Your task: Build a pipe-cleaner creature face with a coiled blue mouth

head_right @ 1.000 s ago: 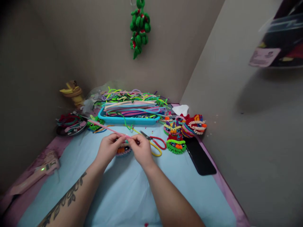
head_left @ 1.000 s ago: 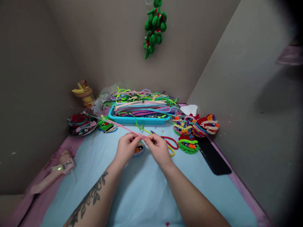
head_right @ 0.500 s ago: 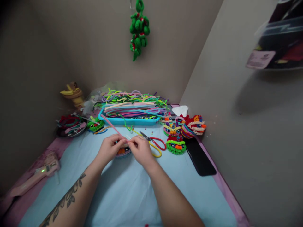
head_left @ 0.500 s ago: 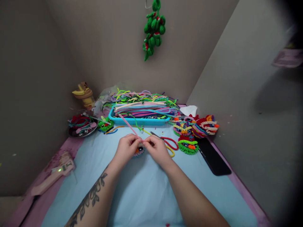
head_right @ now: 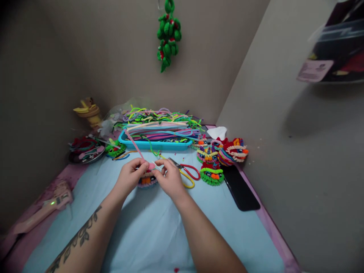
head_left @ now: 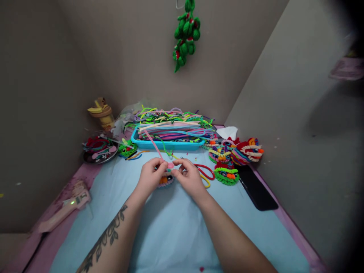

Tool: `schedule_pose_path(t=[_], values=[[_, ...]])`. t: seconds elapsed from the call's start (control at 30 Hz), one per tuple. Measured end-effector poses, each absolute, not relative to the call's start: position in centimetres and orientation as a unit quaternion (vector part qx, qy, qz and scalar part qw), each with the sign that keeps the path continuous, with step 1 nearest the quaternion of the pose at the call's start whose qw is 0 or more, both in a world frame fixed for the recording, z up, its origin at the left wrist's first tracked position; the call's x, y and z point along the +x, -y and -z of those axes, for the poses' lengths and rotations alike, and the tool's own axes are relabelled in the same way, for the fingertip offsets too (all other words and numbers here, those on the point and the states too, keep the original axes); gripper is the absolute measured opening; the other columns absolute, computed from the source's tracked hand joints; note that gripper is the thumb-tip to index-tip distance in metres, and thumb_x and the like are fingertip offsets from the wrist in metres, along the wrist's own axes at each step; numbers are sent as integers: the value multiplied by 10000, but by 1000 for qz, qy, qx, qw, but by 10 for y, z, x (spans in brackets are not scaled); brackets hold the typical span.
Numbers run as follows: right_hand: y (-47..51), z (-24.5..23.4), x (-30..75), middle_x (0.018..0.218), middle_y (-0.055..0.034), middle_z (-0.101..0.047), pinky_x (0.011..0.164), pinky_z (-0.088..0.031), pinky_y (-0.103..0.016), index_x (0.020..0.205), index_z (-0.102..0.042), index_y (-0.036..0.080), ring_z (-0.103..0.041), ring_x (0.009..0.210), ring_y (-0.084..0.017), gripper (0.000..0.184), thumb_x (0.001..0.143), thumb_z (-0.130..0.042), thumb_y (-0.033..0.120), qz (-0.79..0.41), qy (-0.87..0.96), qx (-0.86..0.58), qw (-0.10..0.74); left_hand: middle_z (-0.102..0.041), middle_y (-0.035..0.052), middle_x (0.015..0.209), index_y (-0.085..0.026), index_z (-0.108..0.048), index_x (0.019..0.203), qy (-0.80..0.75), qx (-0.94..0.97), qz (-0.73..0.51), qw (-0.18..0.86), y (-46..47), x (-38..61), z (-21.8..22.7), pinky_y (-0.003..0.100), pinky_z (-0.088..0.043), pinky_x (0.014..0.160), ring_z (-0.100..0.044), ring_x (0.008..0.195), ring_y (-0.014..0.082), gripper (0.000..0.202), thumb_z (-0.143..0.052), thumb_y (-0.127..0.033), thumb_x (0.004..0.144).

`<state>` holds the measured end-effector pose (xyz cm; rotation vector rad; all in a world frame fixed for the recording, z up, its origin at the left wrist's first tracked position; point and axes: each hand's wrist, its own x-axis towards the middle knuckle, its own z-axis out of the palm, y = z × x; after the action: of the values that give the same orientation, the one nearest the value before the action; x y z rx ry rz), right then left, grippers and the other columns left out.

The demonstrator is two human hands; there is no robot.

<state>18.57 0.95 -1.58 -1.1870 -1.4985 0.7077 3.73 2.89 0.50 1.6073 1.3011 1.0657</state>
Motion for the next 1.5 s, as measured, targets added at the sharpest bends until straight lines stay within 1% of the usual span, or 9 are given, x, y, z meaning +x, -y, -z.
schedule_pose_path(t=[0.1, 0.33, 0.47, 0.77, 1.07, 1.2, 1.3, 1.4, 1.5], values=[[-7, 15, 185, 896, -21, -611, 626, -460, -259, 970, -620, 209, -514, 632, -120, 193, 780, -620, 173, -231, 641, -487, 547, -509, -23, 604, -162, -575, 678, -503, 590, -432, 461, -29, 38, -3, 213, -395, 531, -484, 576, 122, 244, -552, -382, 781], [-4, 20, 186, 879, -46, -645, 748, -495, -319, 926, -643, 223, -598, 844, -181, 124, 867, -540, 186, -134, 677, -462, 557, -528, -25, 606, -154, -569, 660, -481, 578, -433, 498, -26, 41, -7, 210, -407, 557, -489, 576, 113, 250, -583, -380, 767], [-4, 22, 186, 981, -79, -662, 819, -499, -369, 1035, -631, 225, -601, 947, -210, 199, 869, -530, 184, -96, 698, -456, 544, -554, -20, 621, -152, -579, 667, -464, 559, -441, 528, -27, 41, -4, 215, -417, 576, -506, 587, 113, 253, -609, -387, 754], [-3, 21, 186, 871, -61, -696, 784, -518, -349, 961, -664, 222, -633, 824, -193, 147, 873, -552, 185, -58, 703, -443, 553, -556, -22, 567, -134, -600, 641, -440, 475, -442, 620, -27, 43, -3, 203, -399, 530, -502, 527, 94, 304, -718, -412, 666], [-3, 21, 184, 821, -61, -704, 747, -522, -340, 924, -673, 213, -644, 780, -193, 142, 872, -545, 182, -7, 692, -470, 548, -550, -22, 570, -128, -629, 676, -451, 471, -440, 618, -22, 51, -2, 193, -332, 469, -443, 488, 78, 341, -710, -459, 673], [0, 18, 183, 830, -63, -698, 750, -515, -338, 922, -675, 216, -633, 785, -188, 146, 864, -546, 176, -46, 691, -456, 558, -534, -33, 542, -141, -610, 649, -453, 463, -453, 612, -20, 51, -4, 190, -327, 464, -431, 471, 75, 314, -701, -440, 682], [1, 13, 184, 837, -59, -686, 704, -510, -322, 915, -674, 214, -615, 758, -180, 123, 845, -573, 200, -120, 684, -445, 565, -545, -31, 547, -152, -607, 649, -449, 470, -455, 609, -21, 47, -9, 200, -358, 492, -459, 487, 87, 274, -679, -411, 699], [-3, 9, 187, 829, -55, -664, 613, -498, -285, 934, -675, 204, -595, 688, -160, 158, 837, -579, 285, -237, 628, -461, 580, -525, -26, 518, -146, -636, 631, -440, 531, -396, 607, -21, 42, -15, 202, -335, 483, -443, 475, 89, 243, -638, -370, 724], [-8, 7, 191, 847, -57, -670, 645, -508, -283, 947, -673, 194, -618, 741, -168, 221, 822, -578, 349, -362, 577, -438, 586, -536, -4, 527, -136, -678, 617, -408, 630, -306, 586, -20, 40, -20, 211, -311, 490, -430, 497, 97, 244, -582, -312, 757]])
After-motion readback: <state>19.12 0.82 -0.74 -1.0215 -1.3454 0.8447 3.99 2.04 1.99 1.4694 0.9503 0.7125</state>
